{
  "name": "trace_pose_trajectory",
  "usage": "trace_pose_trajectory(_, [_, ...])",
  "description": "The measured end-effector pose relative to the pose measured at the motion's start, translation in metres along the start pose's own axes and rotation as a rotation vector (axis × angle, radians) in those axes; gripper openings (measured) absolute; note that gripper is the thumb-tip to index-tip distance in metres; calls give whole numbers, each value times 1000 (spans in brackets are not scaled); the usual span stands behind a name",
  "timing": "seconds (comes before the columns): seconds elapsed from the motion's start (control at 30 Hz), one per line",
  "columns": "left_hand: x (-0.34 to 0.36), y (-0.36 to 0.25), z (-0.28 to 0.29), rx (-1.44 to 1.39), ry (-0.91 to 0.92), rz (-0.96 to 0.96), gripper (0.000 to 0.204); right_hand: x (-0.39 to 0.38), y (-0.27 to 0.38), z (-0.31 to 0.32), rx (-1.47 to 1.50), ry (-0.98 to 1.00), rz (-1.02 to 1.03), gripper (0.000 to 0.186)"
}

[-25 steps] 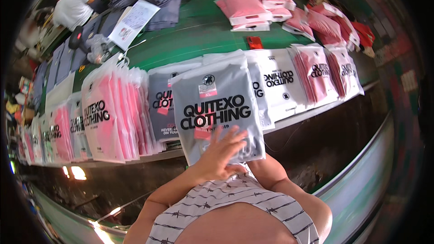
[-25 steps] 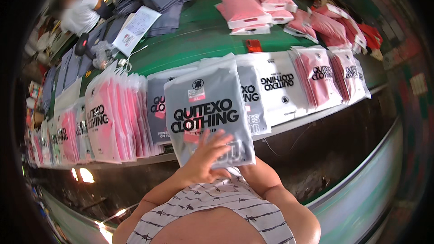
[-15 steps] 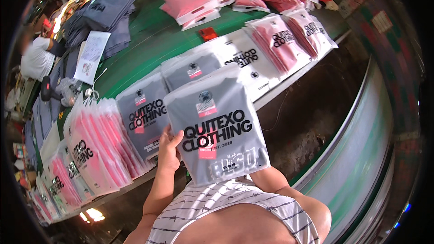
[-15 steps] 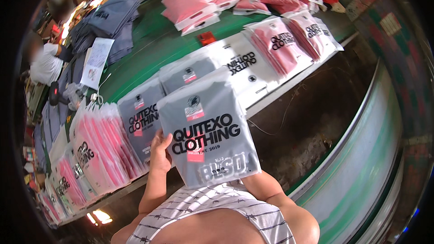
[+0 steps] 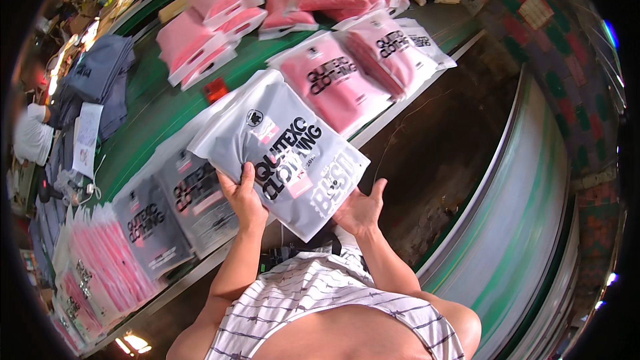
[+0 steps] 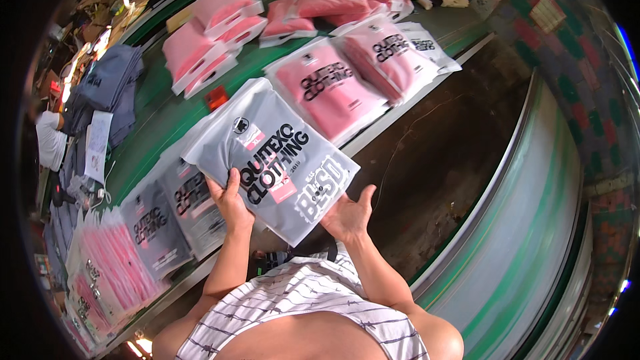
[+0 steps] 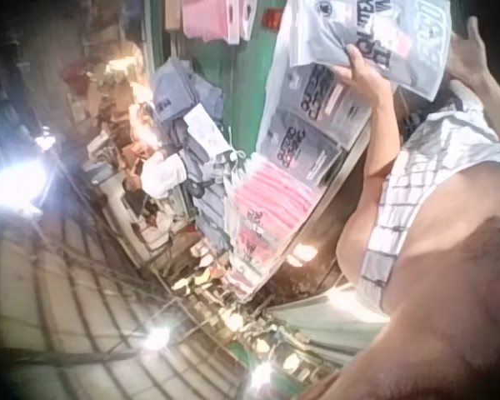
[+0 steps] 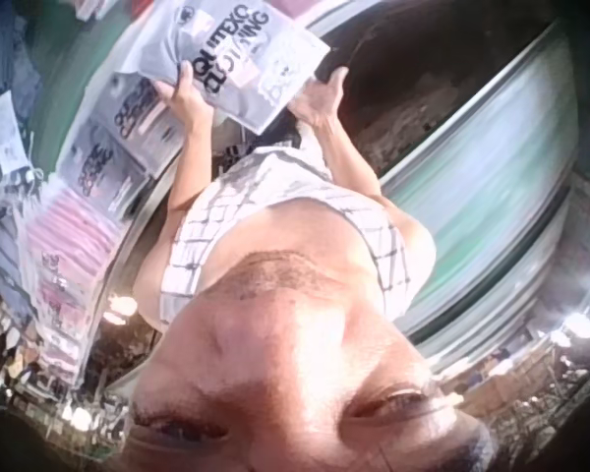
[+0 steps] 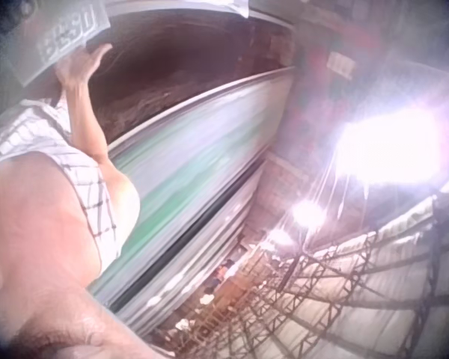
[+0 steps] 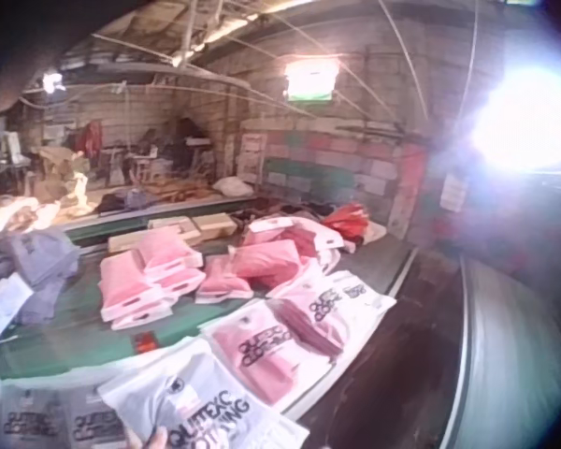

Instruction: The person sorts packaged clothing items on a green table, picking up individual plastic-wrapped garments, briefly inspecting them, and placing them into neat stacks. The person handles both pink and gray packages repeatedly throughout the clip.

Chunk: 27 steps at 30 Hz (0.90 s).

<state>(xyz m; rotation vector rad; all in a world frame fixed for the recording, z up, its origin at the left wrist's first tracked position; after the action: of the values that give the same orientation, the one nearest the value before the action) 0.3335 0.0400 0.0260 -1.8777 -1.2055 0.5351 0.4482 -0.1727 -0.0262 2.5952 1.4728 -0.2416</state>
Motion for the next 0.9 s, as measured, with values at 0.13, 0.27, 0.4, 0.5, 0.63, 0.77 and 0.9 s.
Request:
trace_pose_trajectory(0.13, [12, 61, -101, 47, 98, -28, 56, 10, 127, 19, -873, -20, 143, 81])
trace_pose_trajectory(0.27, [23, 96, -187, 19, 196, -41, 55, 18, 212, -5, -792, -130, 313, 64])
trace_pose_trajectory(0.4, [29, 133, -237, 117, 311, 58, 50, 37, 270, 1, -651, -217, 400, 55])
trace_pose_trajectory(0.5, [25, 157, -244, 263, 332, 73, 42, 46, 291, 15, -754, -250, 399, 60])
trace_pose_trajectory(0.63, [49, 170, -219, 305, 254, 108, 42, 63, 286, 31, -794, -222, 416, 69])
trace_pose_trajectory(0.77, [92, 146, -208, 366, 208, 59, 45, 96, 265, 0, -755, -103, 438, 66])
trace_pose_trajectory(0.9, [130, 171, -157, 188, -67, 203, 35, 145, 237, -3, -703, -169, 319, 56])
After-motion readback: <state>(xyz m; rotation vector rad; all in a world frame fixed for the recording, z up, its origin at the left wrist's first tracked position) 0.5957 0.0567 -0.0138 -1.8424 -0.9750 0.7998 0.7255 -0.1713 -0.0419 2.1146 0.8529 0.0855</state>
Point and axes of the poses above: each hand's wrist, its own x-axis towards the middle knuckle, its own z-axis out of the back of the hand, y = z × x, the point moved 9 cm from there along x, towards the middle knuckle, and after that the axes turned 7 degrees about y, right-handed, at the moved point
